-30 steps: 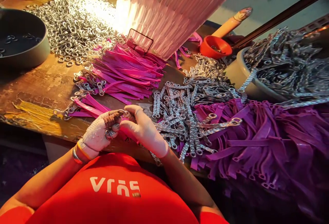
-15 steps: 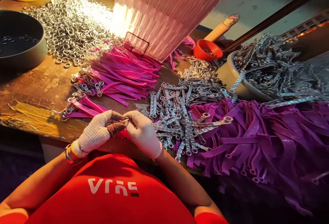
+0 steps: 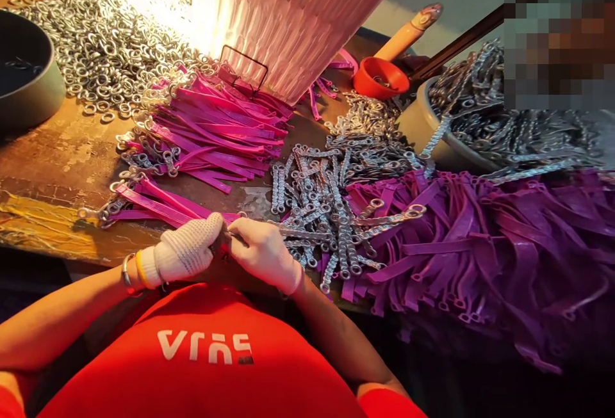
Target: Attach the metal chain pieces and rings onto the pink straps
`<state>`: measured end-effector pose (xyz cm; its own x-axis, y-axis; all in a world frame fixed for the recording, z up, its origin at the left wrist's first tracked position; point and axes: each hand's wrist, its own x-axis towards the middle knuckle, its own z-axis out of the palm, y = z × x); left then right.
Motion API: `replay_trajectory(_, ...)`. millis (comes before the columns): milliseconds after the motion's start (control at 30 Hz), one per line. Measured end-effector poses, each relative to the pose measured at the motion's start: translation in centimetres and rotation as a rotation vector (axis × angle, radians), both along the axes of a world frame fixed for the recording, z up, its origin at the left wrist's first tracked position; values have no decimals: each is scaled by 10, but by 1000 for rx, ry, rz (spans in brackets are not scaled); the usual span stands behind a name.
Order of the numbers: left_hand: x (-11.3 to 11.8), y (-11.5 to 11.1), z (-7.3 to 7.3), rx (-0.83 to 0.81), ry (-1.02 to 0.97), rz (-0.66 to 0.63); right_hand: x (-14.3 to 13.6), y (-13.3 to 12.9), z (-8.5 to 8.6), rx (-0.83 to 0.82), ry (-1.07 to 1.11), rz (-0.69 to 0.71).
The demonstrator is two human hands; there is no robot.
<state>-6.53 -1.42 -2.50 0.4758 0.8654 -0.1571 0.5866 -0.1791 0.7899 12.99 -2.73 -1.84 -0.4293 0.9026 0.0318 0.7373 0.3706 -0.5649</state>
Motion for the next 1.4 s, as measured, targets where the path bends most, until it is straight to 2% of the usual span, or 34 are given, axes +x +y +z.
replay_trajectory(100,6,5,15,-366,-357,48,-2,-4,0,68,110,-96)
replay_trajectory(167,11,5,23,-596,-543,124,-4,-6,1,213,32,-118)
replay_trajectory(267,19,3,28,-723,-670,256,-4,-8,5,326,-109,-103)
replay_trajectory(333,23,2,29,-769,-688,294,-2,-5,10,241,-76,-100)
replay_trajectory(400,26,5,30,-816,-699,294,3,0,16,32,-5,-77)
replay_trajectory(467,28,14,29,-777,-675,254,9,8,22,-191,26,-21)
replay_trajectory(500,28,21,29,-686,-635,217,13,12,24,-252,28,-20)
replay_trajectory(567,27,42,26,-348,-462,124,21,20,26,-250,66,-102)
replay_trajectory(633,28,69,21,49,-163,10,26,26,25,-172,170,-239)
replay_trajectory(667,29,81,18,181,19,-48,28,29,24,-143,224,-288)
replay_trajectory(733,31,102,14,286,367,-153,29,31,19,-120,277,-326)
replay_trajectory(800,34,112,10,276,592,-210,26,31,14,-102,257,-319)
replay_trajectory(867,34,114,8,286,651,-218,23,31,8,-57,249,-278)
replay_trajectory(933,30,109,9,296,537,-185,20,30,4,21,272,-231)
replay_trajectory(1000,23,100,13,217,274,-123,18,29,4,101,269,-190)
replay_trajectory(1067,16,88,22,13,0,-47,18,28,6,146,202,-160)
replay_trajectory(1133,12,75,33,-217,-179,19,16,27,10,159,88,-139)
replay_trajectory(1233,14,56,46,-399,-256,72,11,25,17,176,-119,-118)
replay_trajectory(1400,21,35,49,-407,-220,99,3,14,29,221,-460,-64)
